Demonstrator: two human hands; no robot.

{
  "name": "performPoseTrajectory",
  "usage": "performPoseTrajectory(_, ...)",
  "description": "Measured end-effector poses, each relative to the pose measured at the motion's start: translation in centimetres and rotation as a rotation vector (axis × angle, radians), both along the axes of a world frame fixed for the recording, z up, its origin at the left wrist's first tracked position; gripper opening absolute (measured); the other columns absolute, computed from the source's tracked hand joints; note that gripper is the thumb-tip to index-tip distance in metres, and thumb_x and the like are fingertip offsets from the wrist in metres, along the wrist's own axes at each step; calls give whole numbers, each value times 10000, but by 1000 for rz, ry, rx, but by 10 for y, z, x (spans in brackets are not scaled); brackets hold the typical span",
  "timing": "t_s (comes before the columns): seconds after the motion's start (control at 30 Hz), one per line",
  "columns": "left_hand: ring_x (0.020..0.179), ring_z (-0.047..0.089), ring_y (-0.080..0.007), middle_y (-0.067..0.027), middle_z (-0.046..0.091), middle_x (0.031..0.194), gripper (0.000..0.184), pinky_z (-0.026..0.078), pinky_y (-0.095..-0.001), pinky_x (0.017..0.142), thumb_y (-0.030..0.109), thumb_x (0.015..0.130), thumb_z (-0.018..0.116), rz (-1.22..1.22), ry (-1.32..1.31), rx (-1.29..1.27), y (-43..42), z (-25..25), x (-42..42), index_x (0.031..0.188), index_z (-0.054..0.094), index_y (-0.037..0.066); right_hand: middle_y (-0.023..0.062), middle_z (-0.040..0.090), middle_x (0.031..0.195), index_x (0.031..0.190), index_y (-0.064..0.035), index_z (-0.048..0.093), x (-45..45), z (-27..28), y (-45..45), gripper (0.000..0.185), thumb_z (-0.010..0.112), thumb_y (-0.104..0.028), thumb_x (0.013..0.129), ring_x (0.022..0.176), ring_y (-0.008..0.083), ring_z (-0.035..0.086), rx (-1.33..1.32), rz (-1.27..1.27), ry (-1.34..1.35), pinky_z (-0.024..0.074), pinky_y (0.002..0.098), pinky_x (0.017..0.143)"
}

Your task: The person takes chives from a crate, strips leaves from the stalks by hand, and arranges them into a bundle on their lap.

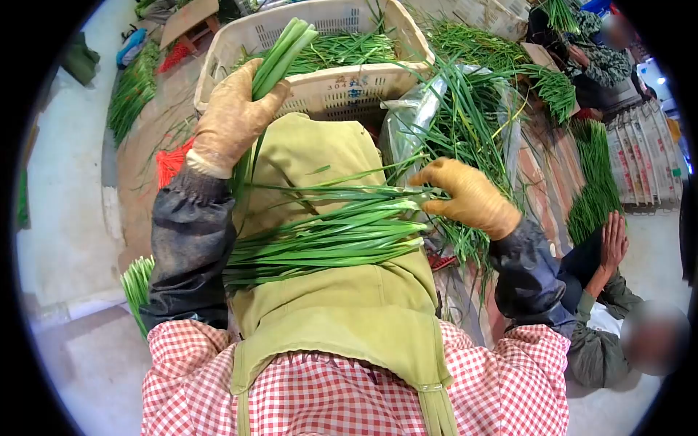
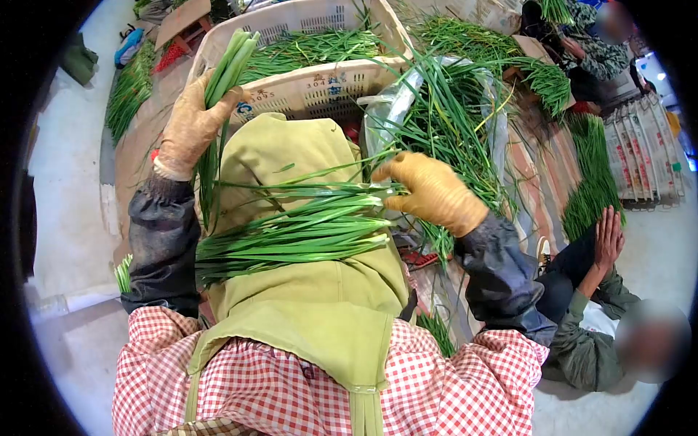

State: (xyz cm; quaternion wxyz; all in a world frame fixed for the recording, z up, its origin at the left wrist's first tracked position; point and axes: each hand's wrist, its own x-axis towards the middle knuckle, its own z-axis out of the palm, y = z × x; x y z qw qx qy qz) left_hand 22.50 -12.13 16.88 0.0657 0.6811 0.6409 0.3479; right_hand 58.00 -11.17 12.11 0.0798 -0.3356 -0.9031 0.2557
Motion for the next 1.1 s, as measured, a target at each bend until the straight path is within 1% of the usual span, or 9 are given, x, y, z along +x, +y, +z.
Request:
performPoseTrajectory(0.07,782,648,-154,-81,665,884,370,544,-312,654,134,879,634,-254,-671,-350,-5,-1,0,1208,580,-25,126,664,919,1006,-56,691,1,-19,-4,198,670,-171,846,892,312,652,-132,11,-72,528,379,811)
performPoseTrajectory(0.23,714,584,-84,-4,612,881,372,488,-217,560,173,847,685,-331,-639,-620,-18,-11,20,1161,593,-6,86,647,774,1020,11,632,-12,-2,7,228,574,-206,978,671,160,622,-499,-333,401,507,313,646)
performPoseTrajectory(0.3,714,563,-81,-17,612,902,362,453,-225,555,142,835,729,-338,-646,-710,-24,-15,29,1138,592,0,48,627,720,1060,6,636,-20,6,15,252,552,-225,1004,591,115,579,-537,-372,267,475,278,566)
performPoseTrajectory(0.4,753,607,-146,-83,657,888,420,496,-296,651,209,817,774,-406,-421,-473,-29,-42,32,1150,623,4,21,609,676,1107,-10,645,-29,-3,24,260,549,-234,1015,548,84,537,-823,-537,334,428,245,506)
performPoseTrajectory(0.7,647,662,-216,-124,689,731,368,530,-366,663,250,805,741,-143,-373,-844,-23,-75,49,1084,686,16,-45,569,759,1237,-26,622,-16,-24,35,294,571,-197,1002,597,36,520,-996,-411,730,386,183,527)
performPoseTrajectory(0.83,632,664,-206,-107,691,713,357,531,-359,651,257,804,723,-152,-264,-855,-19,-81,47,1072,698,23,-11,603,723,1144,-106,688,34,-23,60,219,620,-161,944,633,104,578,-502,-744,540,435,234,573)
performPoseTrajectory(0.9,626,664,-202,-104,690,706,358,531,-357,648,264,803,721,-153,-266,-840,-20,-80,48,1068,700,25,69,668,773,1064,-111,703,71,-34,71,186,644,-157,894,711,240,646,527,-790,-148,497,347,647)
performPoseTrajectory(0.93,635,666,-201,-101,688,700,358,531,-357,654,265,802,723,-140,-286,-842,-20,-78,49,1067,700,27,123,693,906,1037,-109,695,49,5,57,199,663,-173,852,868,331,657,685,-835,-573,510,440,768)
performPoseTrajectory(1.1,659,679,-220,-97,691,693,362,536,-375,683,291,809,712,-109,-297,-844,-21,-75,52,1064,703,35,150,670,1092,1224,-108,624,2,-16,33,376,668,-245,877,993,317,640,341,-462,127,505,443,858)
